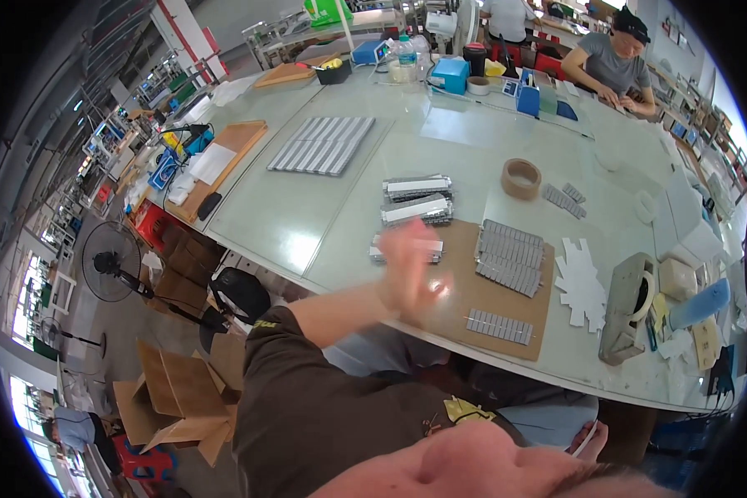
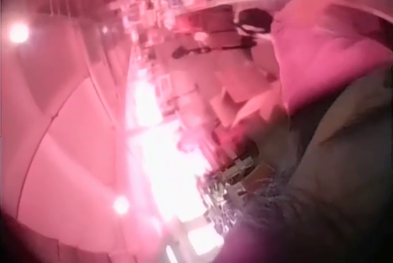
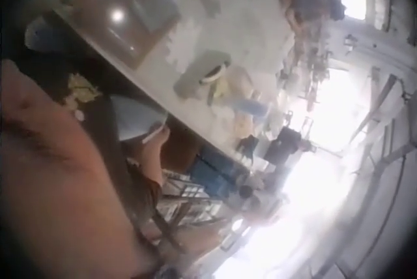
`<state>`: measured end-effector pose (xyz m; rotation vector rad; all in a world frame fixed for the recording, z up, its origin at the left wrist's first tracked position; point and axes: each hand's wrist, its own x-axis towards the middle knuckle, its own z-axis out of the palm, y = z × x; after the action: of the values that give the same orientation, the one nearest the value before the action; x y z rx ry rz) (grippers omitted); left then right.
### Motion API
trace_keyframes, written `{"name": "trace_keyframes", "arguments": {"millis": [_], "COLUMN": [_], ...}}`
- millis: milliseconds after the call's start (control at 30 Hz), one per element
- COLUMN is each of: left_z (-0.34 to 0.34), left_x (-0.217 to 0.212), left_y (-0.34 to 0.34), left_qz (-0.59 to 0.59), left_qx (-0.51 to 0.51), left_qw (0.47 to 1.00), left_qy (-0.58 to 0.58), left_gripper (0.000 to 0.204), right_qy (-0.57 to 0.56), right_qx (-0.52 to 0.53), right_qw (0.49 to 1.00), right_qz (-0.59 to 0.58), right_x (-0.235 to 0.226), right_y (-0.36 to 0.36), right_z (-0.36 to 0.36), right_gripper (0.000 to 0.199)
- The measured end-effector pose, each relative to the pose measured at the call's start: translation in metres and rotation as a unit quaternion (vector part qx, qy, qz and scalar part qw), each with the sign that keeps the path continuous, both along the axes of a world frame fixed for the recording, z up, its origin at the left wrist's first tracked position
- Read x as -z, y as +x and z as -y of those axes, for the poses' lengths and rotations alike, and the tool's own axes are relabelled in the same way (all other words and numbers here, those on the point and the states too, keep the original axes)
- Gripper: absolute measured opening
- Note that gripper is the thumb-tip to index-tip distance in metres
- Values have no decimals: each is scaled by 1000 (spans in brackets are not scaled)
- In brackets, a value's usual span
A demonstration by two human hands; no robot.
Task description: Assembling small metal and plastic parts for industrial components at a factory workbench.
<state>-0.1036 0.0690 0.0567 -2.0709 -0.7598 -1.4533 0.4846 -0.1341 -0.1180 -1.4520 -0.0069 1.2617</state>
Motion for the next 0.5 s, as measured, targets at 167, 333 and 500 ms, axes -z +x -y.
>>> {"name": "trace_keyframes", "arguments": {"millis": [167,333,500], "left_z": [-82,-88,2], "left_x": [16,12,-32], "left_y": [-112,-113,1], "left_qz": [332,371,173], "left_qx": [-259,-122,103], "left_qw": [833,841,928], "left_qy": [-360,-375,-315], "left_gripper": [84,76,66], "right_qy": [-1,-27,-56], "right_qx": [-18,6,31], "right_qw": [1000,999,998], "right_qz": [-23,22,-9], "right_x": [-1,-23,-28], "right_y": [-3,-18,-33], "right_z": [-14,-6,-16], "right_gripper": [33,28,29]}}
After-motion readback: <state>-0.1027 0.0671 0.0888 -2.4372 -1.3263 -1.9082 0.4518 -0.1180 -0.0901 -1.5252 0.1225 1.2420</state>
